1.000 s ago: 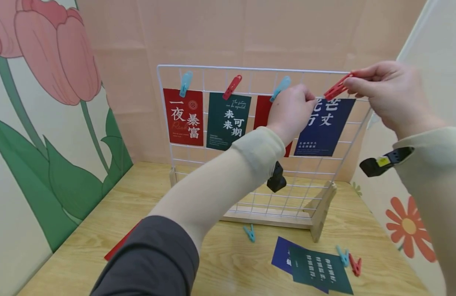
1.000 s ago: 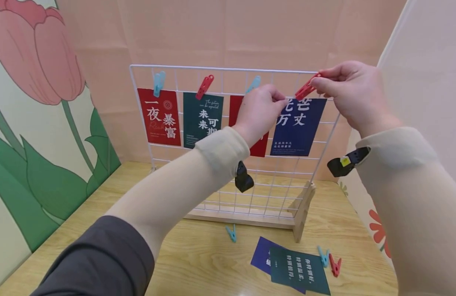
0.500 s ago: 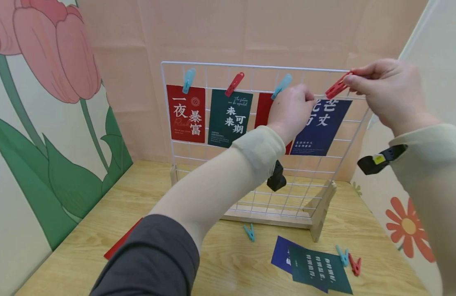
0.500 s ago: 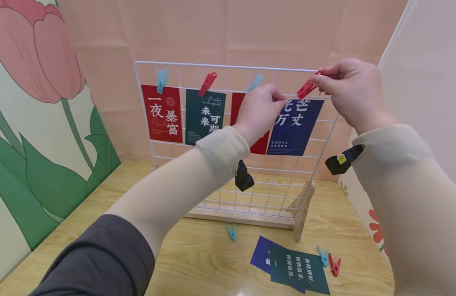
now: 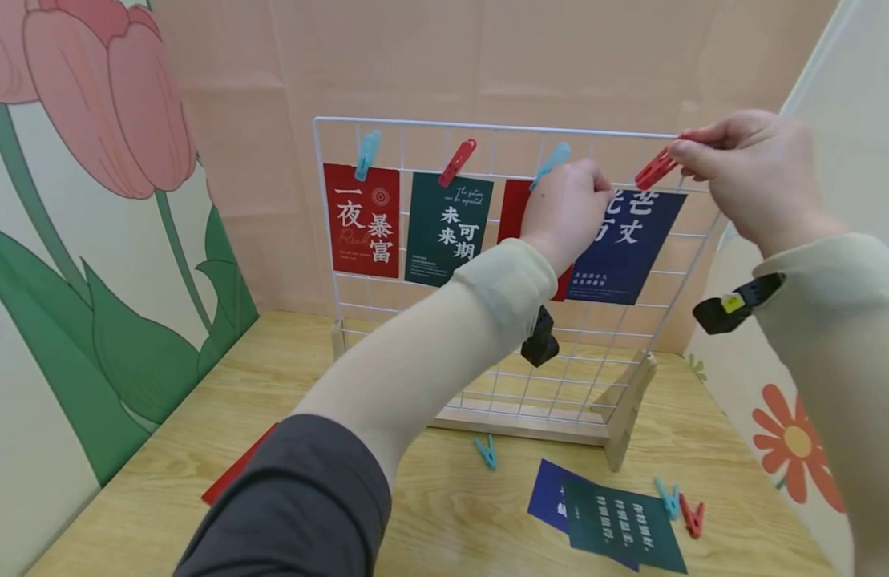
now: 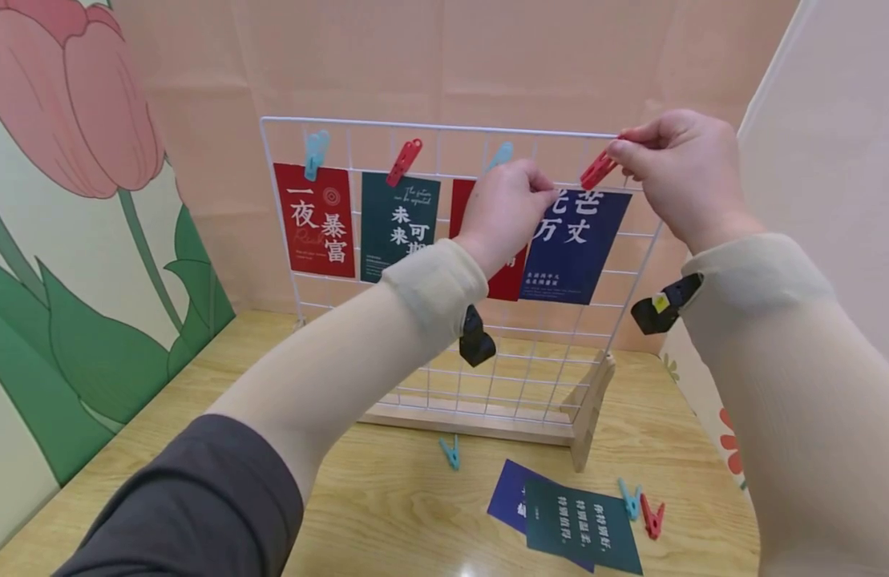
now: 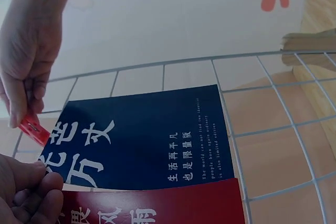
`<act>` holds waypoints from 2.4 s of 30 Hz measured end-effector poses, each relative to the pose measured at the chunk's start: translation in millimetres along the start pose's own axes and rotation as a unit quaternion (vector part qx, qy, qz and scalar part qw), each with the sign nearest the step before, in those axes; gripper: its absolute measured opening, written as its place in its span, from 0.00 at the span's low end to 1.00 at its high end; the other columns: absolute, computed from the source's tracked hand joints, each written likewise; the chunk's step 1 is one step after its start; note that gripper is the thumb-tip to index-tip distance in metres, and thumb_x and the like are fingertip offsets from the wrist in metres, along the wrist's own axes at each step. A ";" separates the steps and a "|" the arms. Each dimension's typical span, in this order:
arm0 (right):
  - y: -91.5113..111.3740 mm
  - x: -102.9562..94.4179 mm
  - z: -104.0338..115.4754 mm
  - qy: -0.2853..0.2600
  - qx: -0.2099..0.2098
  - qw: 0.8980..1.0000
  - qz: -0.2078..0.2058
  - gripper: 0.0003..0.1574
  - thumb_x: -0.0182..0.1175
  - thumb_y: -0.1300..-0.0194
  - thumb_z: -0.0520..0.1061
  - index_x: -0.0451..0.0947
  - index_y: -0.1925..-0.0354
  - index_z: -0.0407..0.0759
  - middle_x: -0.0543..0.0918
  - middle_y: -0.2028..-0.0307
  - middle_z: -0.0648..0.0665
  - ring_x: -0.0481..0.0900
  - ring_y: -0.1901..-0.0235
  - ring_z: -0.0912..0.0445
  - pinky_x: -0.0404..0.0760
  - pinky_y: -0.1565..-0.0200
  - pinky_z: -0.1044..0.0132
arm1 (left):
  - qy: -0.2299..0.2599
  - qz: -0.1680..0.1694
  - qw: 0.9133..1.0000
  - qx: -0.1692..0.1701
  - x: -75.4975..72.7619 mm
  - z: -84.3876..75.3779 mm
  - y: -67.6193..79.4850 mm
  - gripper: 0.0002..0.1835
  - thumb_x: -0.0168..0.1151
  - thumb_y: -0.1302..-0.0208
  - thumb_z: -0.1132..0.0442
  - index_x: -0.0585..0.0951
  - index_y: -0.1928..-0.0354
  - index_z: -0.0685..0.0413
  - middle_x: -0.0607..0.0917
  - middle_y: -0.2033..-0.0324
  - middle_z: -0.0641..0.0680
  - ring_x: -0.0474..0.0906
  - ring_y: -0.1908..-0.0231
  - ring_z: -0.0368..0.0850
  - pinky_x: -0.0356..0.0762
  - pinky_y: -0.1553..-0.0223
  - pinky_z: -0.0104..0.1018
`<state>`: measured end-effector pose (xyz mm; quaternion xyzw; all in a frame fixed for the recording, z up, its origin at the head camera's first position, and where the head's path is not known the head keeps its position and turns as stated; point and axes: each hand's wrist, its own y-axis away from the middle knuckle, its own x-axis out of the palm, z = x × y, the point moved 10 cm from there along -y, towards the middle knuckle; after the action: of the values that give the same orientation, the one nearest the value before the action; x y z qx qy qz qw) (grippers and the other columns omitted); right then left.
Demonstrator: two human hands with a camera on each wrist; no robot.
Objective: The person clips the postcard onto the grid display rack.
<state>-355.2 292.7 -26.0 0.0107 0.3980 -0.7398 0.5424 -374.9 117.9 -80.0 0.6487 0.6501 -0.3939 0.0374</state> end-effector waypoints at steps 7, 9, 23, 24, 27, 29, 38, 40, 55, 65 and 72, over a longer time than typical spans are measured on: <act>-0.3 2.9 -1.4 -0.011 0.012 1.000 0.008 0.13 0.66 0.41 0.55 0.84 0.61 0.51 0.82 0.74 0.60 0.75 0.71 0.62 0.70 0.76 0.77 | 0.002 -0.006 1.000 -0.008 -0.7 -0.3 0.2 0.06 0.56 0.31 0.53 0.80 0.57 0.41 0.83 0.66 0.40 0.76 0.69 0.33 0.74 0.65 0.21; 0.2 3.4 -0.9 -0.015 0.010 1.000 0.007 0.12 0.67 0.41 0.55 0.85 0.61 0.51 0.82 0.74 0.60 0.74 0.71 0.62 0.69 0.77 0.76 | 0.002 -0.006 1.000 -0.011 0.5 0.0 0.5 0.06 0.56 0.31 0.52 0.80 0.58 0.41 0.83 0.66 0.41 0.76 0.69 0.33 0.74 0.66 0.22; 2.6 4.4 0.8 -0.051 0.017 0.999 -0.005 0.04 0.67 0.40 0.49 0.84 0.66 0.53 0.82 0.73 0.59 0.77 0.76 0.65 0.72 0.77 0.79 | -0.037 0.002 0.999 -0.003 1.8 -1.3 1.4 0.05 0.54 0.29 0.54 0.78 0.58 0.42 0.82 0.64 0.40 0.75 0.67 0.34 0.74 0.64 0.21; 3.0 4.3 0.4 -0.051 0.020 0.999 -0.005 0.05 0.67 0.41 0.50 0.85 0.66 0.52 0.82 0.72 0.59 0.78 0.75 0.65 0.72 0.77 0.79 | -0.040 0.003 0.999 -0.001 1.5 -1.2 1.8 0.05 0.54 0.29 0.54 0.78 0.58 0.42 0.81 0.64 0.40 0.74 0.67 0.34 0.73 0.64 0.21; 3.0 4.2 -1.2 -0.046 0.025 0.999 -0.005 0.09 0.67 0.41 0.52 0.85 0.63 0.51 0.82 0.70 0.58 0.78 0.74 0.64 0.72 0.76 0.79 | -0.036 0.001 0.999 -0.001 0.3 0.4 1.3 0.05 0.54 0.29 0.54 0.78 0.58 0.42 0.81 0.65 0.40 0.74 0.67 0.34 0.73 0.64 0.22; 2.6 3.8 -2.1 -0.043 0.027 0.999 -0.004 0.11 0.67 0.42 0.53 0.85 0.62 0.51 0.82 0.70 0.58 0.77 0.73 0.64 0.72 0.76 0.79 | -0.028 -0.002 1.000 -0.006 -0.8 1.9 0.4 0.05 0.55 0.30 0.53 0.79 0.58 0.41 0.81 0.65 0.40 0.74 0.67 0.34 0.73 0.64 0.22; 1.6 3.6 -2.0 -0.024 0.019 1.000 -0.004 0.12 0.67 0.41 0.54 0.85 0.61 0.52 0.82 0.71 0.60 0.78 0.73 0.65 0.67 0.79 0.75 | 0.010 -0.016 1.000 -0.022 -2.9 1.1 -2.9 0.06 0.56 0.31 0.52 0.80 0.58 0.41 0.82 0.68 0.40 0.76 0.69 0.33 0.73 0.69 0.22; 2.1 4.2 -1.2 -0.020 0.017 1.000 -0.003 0.11 0.67 0.41 0.54 0.85 0.61 0.52 0.82 0.72 0.61 0.77 0.72 0.65 0.67 0.79 0.75 | 0.011 -0.017 1.000 -0.020 -3.3 0.3 -3.2 0.06 0.56 0.31 0.52 0.81 0.58 0.40 0.82 0.68 0.40 0.75 0.68 0.33 0.73 0.68 0.22; 3.8 12.9 0.8 0.018 -0.013 1.000 -0.009 0.09 0.65 0.38 0.51 0.85 0.59 0.52 0.81 0.74 0.66 0.76 0.74 0.66 0.66 0.80 0.75 | -0.007 -0.019 1.000 -0.018 -0.8 2.5 -4.8 0.06 0.56 0.31 0.52 0.81 0.57 0.41 0.83 0.66 0.40 0.76 0.68 0.33 0.74 0.66 0.22; 4.0 15.8 -7.2 0.033 0.001 0.999 -0.005 0.23 0.64 0.38 0.55 0.83 0.49 0.45 0.82 0.69 0.62 0.75 0.72 0.63 0.71 0.75 0.78 | 0.006 -0.014 1.000 -0.018 -2.7 4.6 -4.4 0.10 0.56 0.32 0.51 0.81 0.52 0.39 0.83 0.63 0.39 0.76 0.66 0.32 0.75 0.62 0.22; 3.7 17.8 -10.7 0.033 0.020 0.999 0.008 0.24 0.65 0.39 0.59 0.84 0.50 0.47 0.82 0.68 0.61 0.77 0.73 0.63 0.72 0.73 0.79 | 0.034 -0.013 0.999 0.008 -11.4 12.0 6.0 0.11 0.57 0.31 0.52 0.81 0.50 0.39 0.83 0.60 0.38 0.77 0.63 0.29 0.74 0.61 0.20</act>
<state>-364.0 284.7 -43.4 0.0493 0.4008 -0.7427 0.5342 -373.4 100.9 -84.6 0.6534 0.6564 -0.3770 0.0047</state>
